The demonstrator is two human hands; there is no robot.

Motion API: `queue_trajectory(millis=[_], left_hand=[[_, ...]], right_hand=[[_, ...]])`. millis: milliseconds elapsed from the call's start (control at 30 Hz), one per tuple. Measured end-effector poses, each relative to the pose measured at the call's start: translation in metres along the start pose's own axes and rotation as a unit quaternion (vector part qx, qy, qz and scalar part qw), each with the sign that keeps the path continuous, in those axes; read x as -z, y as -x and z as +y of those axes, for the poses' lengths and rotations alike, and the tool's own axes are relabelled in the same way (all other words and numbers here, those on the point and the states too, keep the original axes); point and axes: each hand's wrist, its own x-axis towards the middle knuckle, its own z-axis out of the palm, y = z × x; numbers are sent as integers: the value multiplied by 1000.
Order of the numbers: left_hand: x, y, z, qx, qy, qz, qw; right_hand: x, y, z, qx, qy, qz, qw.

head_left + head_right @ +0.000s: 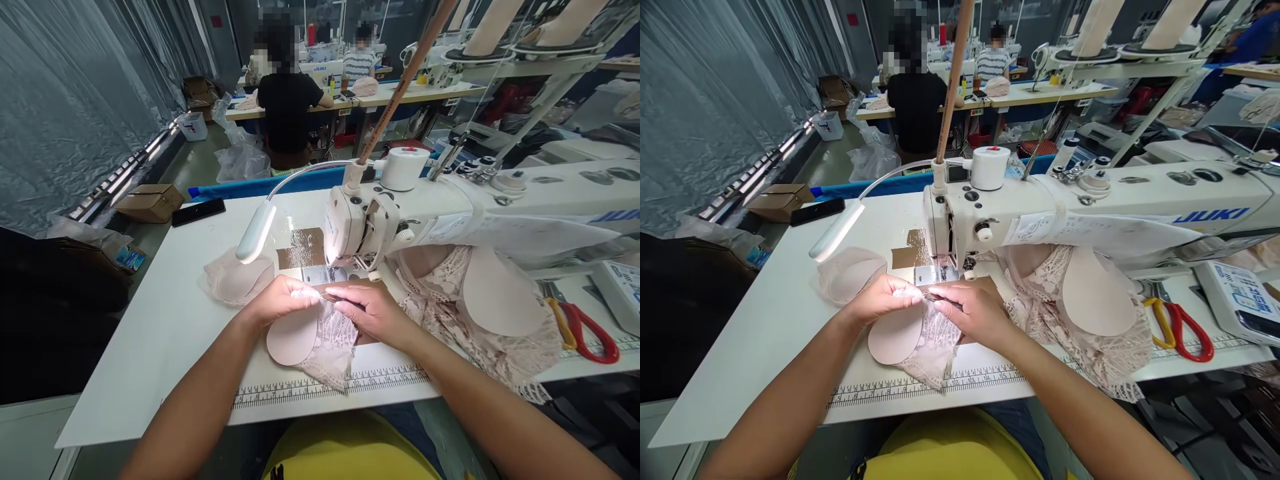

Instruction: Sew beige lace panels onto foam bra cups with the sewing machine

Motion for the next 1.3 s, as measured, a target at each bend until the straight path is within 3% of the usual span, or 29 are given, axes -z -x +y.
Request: queue_trajectory(millis=[300, 500, 800, 933, 1067, 1300], left_hand=[[-6, -2, -3, 15, 50, -5, 999], [-6, -2, -2, 25, 63, -9, 998], [-11, -6, -9, 35, 60, -41, 997], [-11, -4, -9, 31, 56, -55, 996], [-11, -3, -8, 26, 51, -80, 995], [-13, -6, -13, 24, 17, -72, 997]], right_hand=[[-6, -3, -2, -87, -79, -4, 993], [-6, 0, 7, -86, -127, -12, 988], [-13, -1, -5, -82, -146, -11, 986], [-14, 0, 2, -74, -150, 1, 986], [-12, 0, 9, -81, -145, -25, 986], [-14, -1, 5, -87, -143, -31, 985]])
